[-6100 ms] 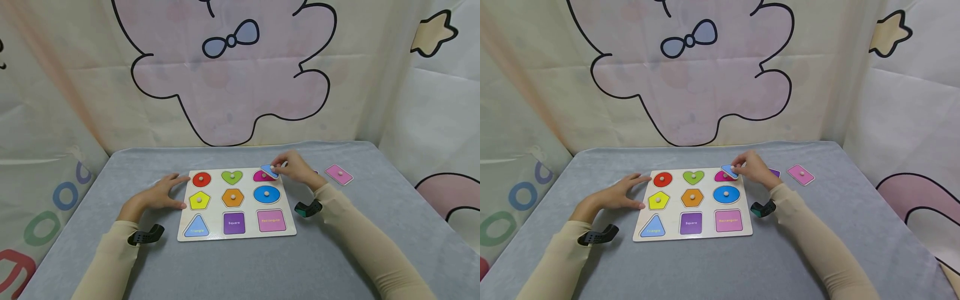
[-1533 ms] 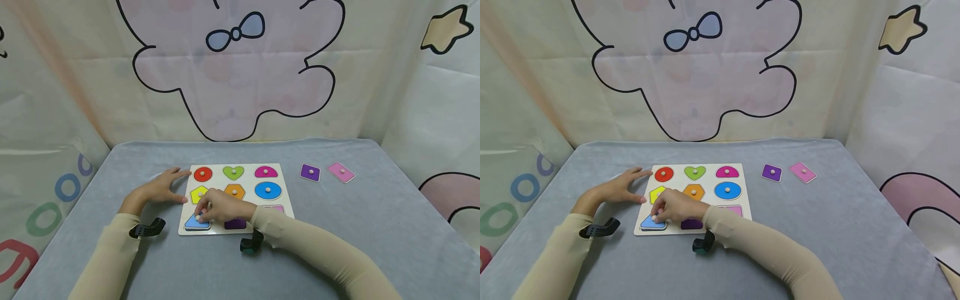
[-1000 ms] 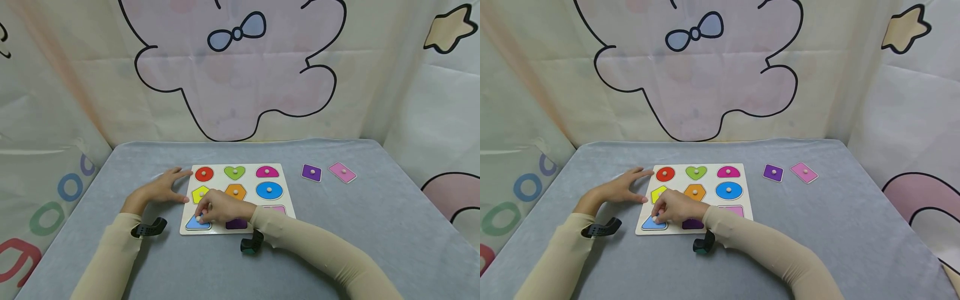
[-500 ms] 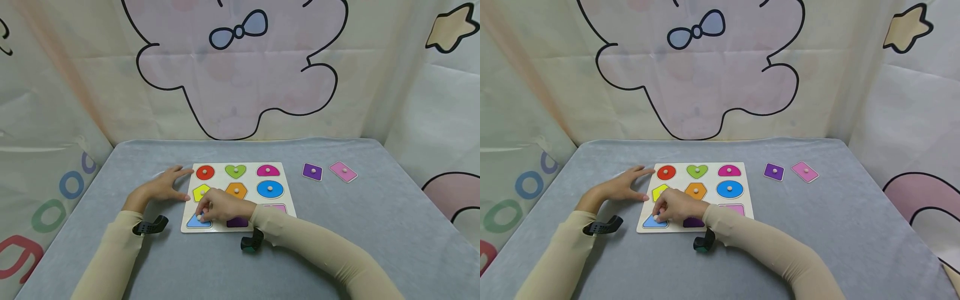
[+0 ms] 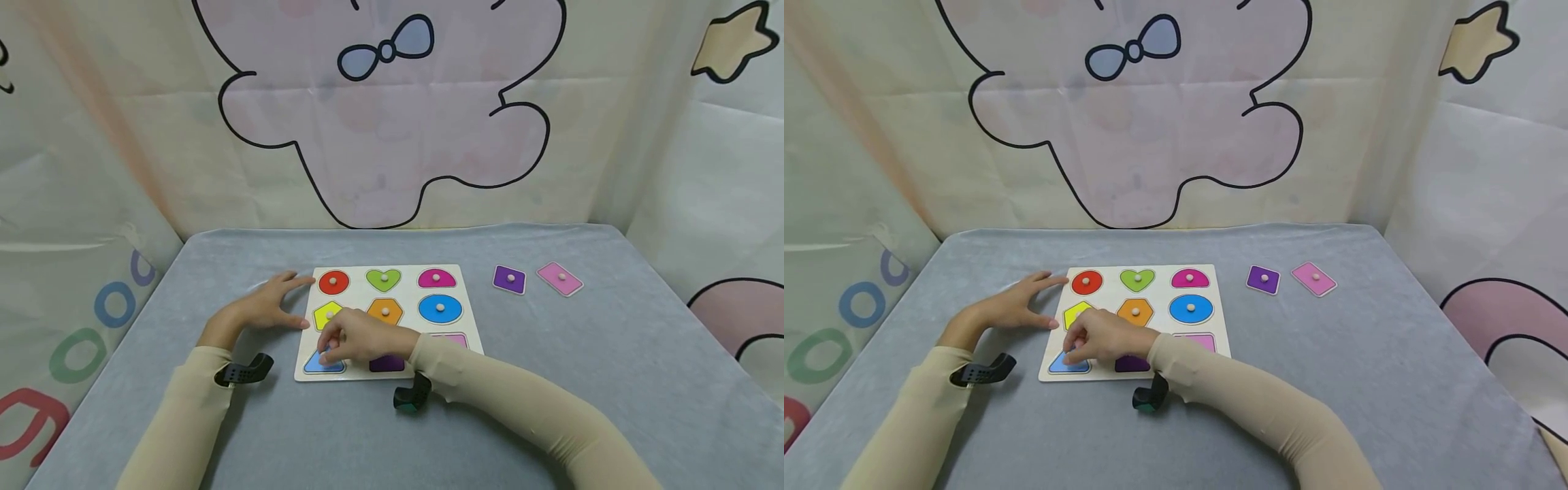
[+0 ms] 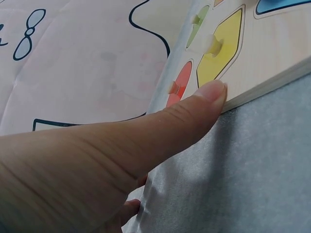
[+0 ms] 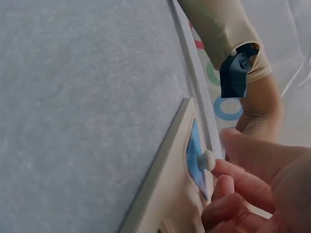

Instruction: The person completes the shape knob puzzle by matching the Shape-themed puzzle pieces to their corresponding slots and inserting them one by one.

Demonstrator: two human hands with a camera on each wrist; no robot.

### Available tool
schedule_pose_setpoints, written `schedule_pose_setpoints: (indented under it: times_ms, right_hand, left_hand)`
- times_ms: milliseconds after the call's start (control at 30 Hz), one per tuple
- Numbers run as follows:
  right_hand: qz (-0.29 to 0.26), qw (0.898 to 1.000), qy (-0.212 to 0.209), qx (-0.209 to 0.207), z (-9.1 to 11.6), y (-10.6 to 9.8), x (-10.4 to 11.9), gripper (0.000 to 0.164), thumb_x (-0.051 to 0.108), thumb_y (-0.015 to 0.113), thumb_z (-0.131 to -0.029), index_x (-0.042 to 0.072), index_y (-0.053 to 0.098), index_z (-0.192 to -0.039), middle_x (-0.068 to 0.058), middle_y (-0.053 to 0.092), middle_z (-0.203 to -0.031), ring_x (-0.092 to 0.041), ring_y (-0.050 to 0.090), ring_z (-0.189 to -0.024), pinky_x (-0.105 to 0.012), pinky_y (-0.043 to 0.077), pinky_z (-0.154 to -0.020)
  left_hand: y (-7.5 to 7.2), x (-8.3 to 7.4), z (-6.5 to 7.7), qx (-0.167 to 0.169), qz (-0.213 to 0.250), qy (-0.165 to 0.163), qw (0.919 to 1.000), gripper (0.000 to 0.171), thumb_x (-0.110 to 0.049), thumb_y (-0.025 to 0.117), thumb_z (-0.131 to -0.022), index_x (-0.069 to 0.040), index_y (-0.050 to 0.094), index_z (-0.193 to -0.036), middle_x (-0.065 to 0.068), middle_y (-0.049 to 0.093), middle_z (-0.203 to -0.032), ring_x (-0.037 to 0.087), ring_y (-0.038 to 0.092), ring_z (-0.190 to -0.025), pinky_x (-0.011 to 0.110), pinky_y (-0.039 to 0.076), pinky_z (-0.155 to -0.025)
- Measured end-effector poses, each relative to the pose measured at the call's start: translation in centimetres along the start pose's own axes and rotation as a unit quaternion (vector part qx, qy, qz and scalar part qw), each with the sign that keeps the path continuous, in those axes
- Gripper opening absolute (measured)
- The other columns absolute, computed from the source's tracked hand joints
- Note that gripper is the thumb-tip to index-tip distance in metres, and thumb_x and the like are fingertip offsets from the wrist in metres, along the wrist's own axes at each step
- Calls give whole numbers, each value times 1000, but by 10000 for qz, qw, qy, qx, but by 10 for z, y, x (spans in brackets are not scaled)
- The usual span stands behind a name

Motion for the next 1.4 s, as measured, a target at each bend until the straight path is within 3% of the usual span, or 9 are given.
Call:
schedule_pose_setpoints:
  times_ms: [400,600,867,1233,1400]
  right_hand:
    - [138,9995,-194,-228,14,-15,7,14,26,71,-96,15,78,-100,7,62,-74,-10,55,-70,-17,40,-61]
    - [282,9986,-50,-438,27,-31,3,15,27,70,-96,16,78,-102,8,64,-78,-12,56,-72,-17,44,-62]
    - [316,9953,41,-910,48,-55,-6,18,29,70,-95,16,78,-106,6,72,-93,-12,58,-90,-20,51,-73]
    - [-77,9906,-153,-1357,73,-85,-21,23,23,71,-95,5,77,-110,-2,75,-97,-15,58,-83,-21,48,-69]
    - [-187,9883,-145,-1510,80,-95,-29,23,20,70,-96,2,76,-108,-12,76,-96,-15,57,-71,-22,48,-61]
  left_hand:
    - [-1,3,0,2,33,-35,10000,94,-44,82,-81,-19,35,-158,29,14,-166,54,15,-150,78,25,-113]
    - [0,5,-1,33,21,-149,9999,94,-45,82,-81,-20,34,-158,29,13,-166,53,15,-150,78,24,-113]
    - [0,5,-2,17,10,-209,9998,94,-44,83,-81,-20,34,-158,28,13,-166,53,15,-150,77,24,-114]
    - [1,5,-2,12,-10,-226,9997,95,-44,83,-81,-20,34,-158,28,13,-166,53,14,-150,77,26,-113]
    - [2,4,-1,12,-33,-234,9997,95,-45,83,-81,-20,34,-158,28,13,-166,54,15,-150,77,26,-113]
Point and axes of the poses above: each hand's wrist, its own z-axis away from the middle knuckle, its own y-axis out of the palm, x = y × z, the point moved 10 cm from there along -z, towards the middle knuckle
